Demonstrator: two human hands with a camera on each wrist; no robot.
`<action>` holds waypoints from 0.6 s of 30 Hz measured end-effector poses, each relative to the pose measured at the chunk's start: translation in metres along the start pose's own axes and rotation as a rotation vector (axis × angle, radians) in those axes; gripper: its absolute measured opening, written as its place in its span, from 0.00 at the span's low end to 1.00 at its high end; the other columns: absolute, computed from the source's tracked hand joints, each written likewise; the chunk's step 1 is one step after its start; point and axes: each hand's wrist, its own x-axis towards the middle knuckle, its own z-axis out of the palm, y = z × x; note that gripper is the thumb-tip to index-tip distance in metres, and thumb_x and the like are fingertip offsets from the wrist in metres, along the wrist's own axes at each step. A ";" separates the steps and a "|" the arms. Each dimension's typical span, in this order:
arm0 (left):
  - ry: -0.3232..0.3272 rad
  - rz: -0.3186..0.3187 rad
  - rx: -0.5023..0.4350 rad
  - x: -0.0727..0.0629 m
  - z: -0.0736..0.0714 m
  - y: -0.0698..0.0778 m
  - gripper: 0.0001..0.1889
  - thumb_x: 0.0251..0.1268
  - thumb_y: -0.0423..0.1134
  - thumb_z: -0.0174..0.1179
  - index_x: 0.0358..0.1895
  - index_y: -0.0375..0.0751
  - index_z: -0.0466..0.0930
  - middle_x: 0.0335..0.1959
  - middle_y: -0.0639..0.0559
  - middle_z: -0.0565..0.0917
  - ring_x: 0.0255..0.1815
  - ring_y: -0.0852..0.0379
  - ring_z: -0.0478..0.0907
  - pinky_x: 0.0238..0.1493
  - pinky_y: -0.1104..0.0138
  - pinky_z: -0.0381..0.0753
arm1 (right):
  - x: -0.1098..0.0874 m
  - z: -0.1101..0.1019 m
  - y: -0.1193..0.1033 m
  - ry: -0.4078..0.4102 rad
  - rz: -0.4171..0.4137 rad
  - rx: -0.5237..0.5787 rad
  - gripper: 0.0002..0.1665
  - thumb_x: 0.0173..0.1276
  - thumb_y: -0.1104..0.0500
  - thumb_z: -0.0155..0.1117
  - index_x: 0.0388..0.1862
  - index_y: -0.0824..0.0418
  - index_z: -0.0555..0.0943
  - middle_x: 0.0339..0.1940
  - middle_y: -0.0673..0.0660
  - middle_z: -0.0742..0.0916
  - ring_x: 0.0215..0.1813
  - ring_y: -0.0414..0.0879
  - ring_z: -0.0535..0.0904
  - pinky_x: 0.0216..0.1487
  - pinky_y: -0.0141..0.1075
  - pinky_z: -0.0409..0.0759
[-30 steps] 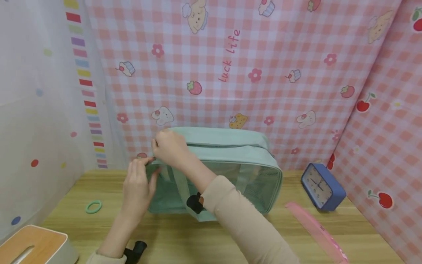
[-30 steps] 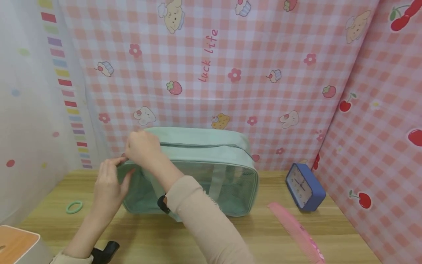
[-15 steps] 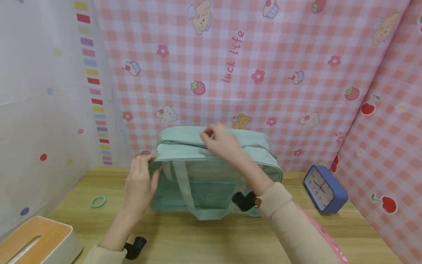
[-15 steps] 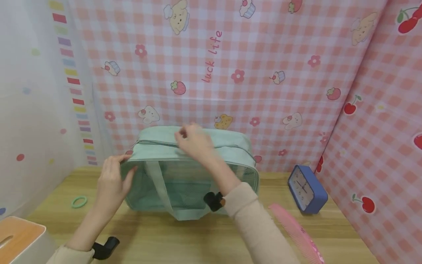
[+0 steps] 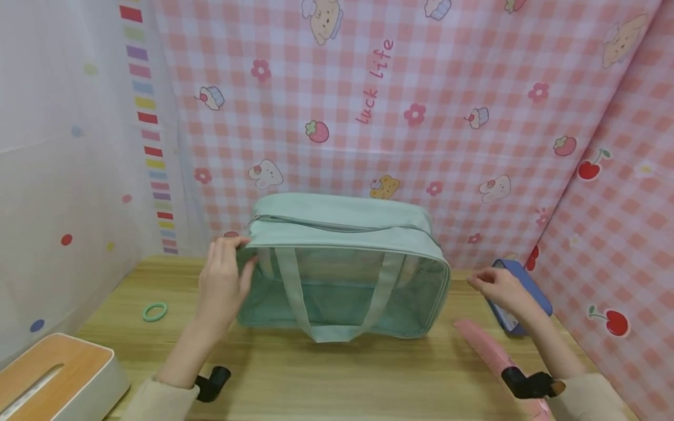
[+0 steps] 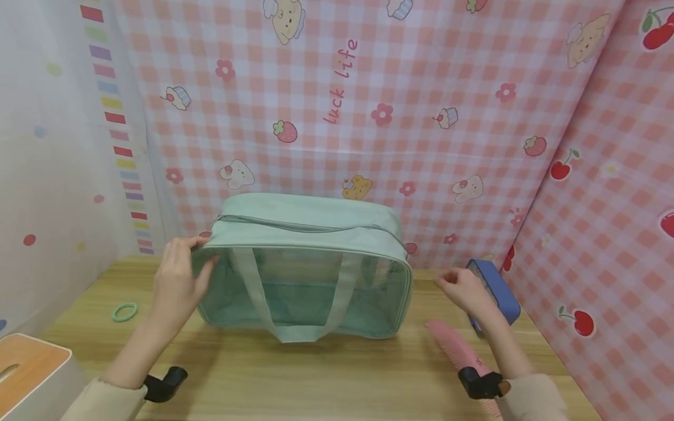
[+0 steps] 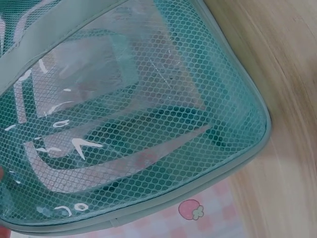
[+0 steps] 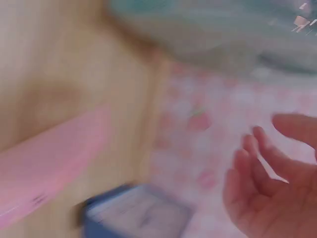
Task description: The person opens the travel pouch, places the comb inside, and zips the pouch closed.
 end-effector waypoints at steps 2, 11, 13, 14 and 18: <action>-0.014 -0.004 0.000 0.001 0.000 0.000 0.19 0.45 0.25 0.67 0.42 0.27 0.71 0.35 0.37 0.74 0.36 0.45 0.71 0.34 0.59 0.76 | -0.011 0.004 0.025 -0.114 0.032 0.003 0.27 0.69 0.51 0.50 0.48 0.77 0.74 0.36 0.68 0.82 0.37 0.55 0.79 0.36 0.44 0.78; -0.324 -0.057 -0.084 0.021 -0.012 -0.001 0.19 0.49 0.31 0.67 0.44 0.30 0.72 0.39 0.39 0.76 0.42 0.44 0.72 0.42 0.56 0.76 | -0.063 0.026 0.106 -0.397 0.354 0.016 0.21 0.60 0.50 0.62 0.24 0.69 0.72 0.19 0.50 0.72 0.22 0.40 0.64 0.24 0.33 0.72; -0.476 -0.087 -0.150 0.034 -0.019 -0.001 0.19 0.53 0.37 0.65 0.46 0.32 0.73 0.42 0.40 0.77 0.44 0.45 0.72 0.45 0.54 0.76 | -0.069 0.033 0.129 -0.451 0.401 -0.016 0.24 0.57 0.47 0.64 0.14 0.58 0.66 0.13 0.46 0.65 0.18 0.38 0.57 0.21 0.31 0.67; -0.544 -0.095 -0.182 0.042 -0.023 -0.001 0.19 0.55 0.40 0.64 0.47 0.34 0.74 0.43 0.41 0.77 0.45 0.45 0.72 0.46 0.54 0.76 | -0.070 0.038 0.141 -0.474 0.435 -0.026 0.26 0.55 0.44 0.66 0.11 0.55 0.64 0.11 0.46 0.63 0.17 0.38 0.57 0.20 0.31 0.65; -0.739 -0.110 -0.296 0.079 -0.024 -0.003 0.15 0.63 0.44 0.56 0.48 0.39 0.79 0.43 0.44 0.82 0.45 0.49 0.77 0.47 0.54 0.77 | -0.079 0.041 0.148 -0.507 0.491 -0.020 0.27 0.50 0.41 0.69 0.11 0.52 0.64 0.09 0.45 0.62 0.16 0.36 0.55 0.18 0.26 0.54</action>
